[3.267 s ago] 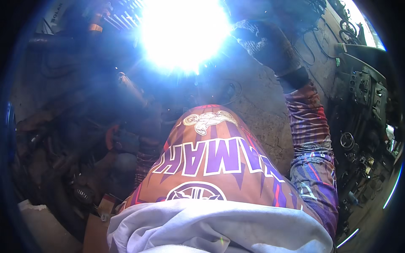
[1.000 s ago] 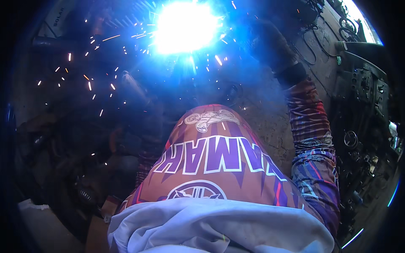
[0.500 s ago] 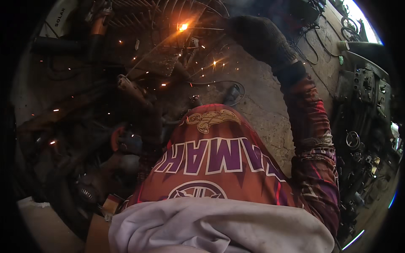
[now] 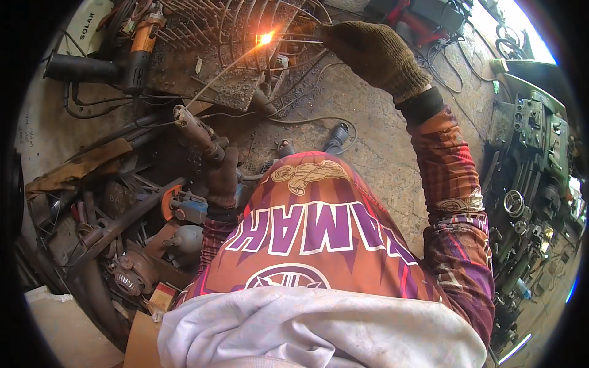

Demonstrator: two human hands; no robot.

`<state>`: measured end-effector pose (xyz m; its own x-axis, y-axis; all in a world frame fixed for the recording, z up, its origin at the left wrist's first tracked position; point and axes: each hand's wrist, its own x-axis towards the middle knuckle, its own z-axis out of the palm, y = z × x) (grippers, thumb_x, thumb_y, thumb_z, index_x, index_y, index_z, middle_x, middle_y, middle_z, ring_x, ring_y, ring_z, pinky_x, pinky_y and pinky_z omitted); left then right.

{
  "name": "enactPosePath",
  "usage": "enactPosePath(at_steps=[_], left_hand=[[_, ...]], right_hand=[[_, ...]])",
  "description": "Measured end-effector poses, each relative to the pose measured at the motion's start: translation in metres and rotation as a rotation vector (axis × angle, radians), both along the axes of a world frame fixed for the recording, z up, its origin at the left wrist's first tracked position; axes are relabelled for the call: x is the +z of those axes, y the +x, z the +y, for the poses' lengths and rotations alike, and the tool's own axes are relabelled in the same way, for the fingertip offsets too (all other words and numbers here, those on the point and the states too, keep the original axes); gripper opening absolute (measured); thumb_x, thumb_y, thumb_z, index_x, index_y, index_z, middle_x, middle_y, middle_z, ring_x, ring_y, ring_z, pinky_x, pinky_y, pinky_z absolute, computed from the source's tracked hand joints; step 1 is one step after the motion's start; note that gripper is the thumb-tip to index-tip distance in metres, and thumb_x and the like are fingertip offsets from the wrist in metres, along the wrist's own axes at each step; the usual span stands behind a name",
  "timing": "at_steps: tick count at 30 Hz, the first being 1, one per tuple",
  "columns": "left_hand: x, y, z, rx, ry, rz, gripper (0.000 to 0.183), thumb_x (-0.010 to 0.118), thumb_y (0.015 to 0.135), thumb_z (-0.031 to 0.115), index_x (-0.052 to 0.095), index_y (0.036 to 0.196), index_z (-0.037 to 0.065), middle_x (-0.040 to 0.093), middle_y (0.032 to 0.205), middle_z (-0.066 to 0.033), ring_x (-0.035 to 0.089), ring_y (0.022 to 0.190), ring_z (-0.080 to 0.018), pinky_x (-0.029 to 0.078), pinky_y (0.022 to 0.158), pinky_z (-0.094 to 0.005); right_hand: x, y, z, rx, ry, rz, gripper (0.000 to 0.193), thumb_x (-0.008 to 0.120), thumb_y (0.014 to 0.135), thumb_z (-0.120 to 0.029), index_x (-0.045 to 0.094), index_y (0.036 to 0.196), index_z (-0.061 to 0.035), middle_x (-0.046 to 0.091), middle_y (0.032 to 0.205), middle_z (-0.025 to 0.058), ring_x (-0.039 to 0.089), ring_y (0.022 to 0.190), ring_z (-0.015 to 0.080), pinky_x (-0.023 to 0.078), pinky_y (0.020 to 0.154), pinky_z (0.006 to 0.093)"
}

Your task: The person welds metal rods together to form a cage-like structure and then uses an angle grinder to smooth the edges of the metal frame.

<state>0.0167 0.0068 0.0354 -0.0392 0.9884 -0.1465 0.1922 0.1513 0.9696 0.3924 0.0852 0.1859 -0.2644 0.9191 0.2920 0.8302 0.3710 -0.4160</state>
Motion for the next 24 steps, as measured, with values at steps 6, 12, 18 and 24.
enactPosePath(at_steps=[6, 12, 18, 24], left_hand=[[0.014, 0.003, 0.0, 0.007, -0.069, -0.073, 0.037, 0.073, 0.084, 0.007, 0.06, 0.118, 0.0, 0.067, 0.097, -0.0061, 0.065, 0.08, -0.0136, 0.055, 0.07, -0.0298], [0.007, 0.001, 0.001, 0.007, -0.099, -0.05, 0.04, 0.072, 0.083, 0.006, 0.058, 0.12, -0.001, 0.067, 0.1, -0.0082, 0.065, 0.08, -0.0163, 0.055, 0.072, -0.0319], [0.043, 0.031, 0.014, 0.039, 0.295, 0.478, 0.027, 0.072, 0.083, 0.01, 0.064, 0.108, 0.003, 0.065, 0.097, -0.0089, 0.064, 0.082, -0.0227, 0.052, 0.072, -0.038], [0.003, 0.004, 0.008, -0.044, 0.142, 0.594, 0.028, 0.074, 0.082, 0.016, 0.066, 0.107, 0.005, 0.067, 0.1, -0.0124, 0.066, 0.088, -0.0308, 0.052, 0.075, -0.0423]], right_hand=[[0.003, -0.004, -0.002, -0.045, -0.075, 0.038, 0.029, 0.069, 0.092, -0.022, 0.069, 0.114, -0.003, 0.072, 0.097, 0.017, 0.071, 0.086, 0.0298, 0.055, 0.075, 0.036], [0.003, -0.001, -0.003, -0.046, -0.096, 0.01, 0.028, 0.068, 0.094, -0.023, 0.069, 0.117, -0.0072, 0.073, 0.102, 0.0134, 0.071, 0.091, 0.0257, 0.056, 0.08, 0.0344], [-0.011, 0.009, -0.002, 0.04, 0.175, -0.033, 0.025, 0.077, 0.084, -0.007, 0.071, 0.107, -0.0005, 0.073, 0.103, 0.0127, 0.071, 0.091, 0.0255, 0.057, 0.081, 0.0323], [-0.008, 0.011, 0.001, 0.059, -0.037, 0.181, 0.021, 0.074, 0.086, -0.005, 0.071, 0.106, -0.0003, 0.073, 0.104, 0.0133, 0.071, 0.093, 0.0222, 0.057, 0.082, 0.0325]])
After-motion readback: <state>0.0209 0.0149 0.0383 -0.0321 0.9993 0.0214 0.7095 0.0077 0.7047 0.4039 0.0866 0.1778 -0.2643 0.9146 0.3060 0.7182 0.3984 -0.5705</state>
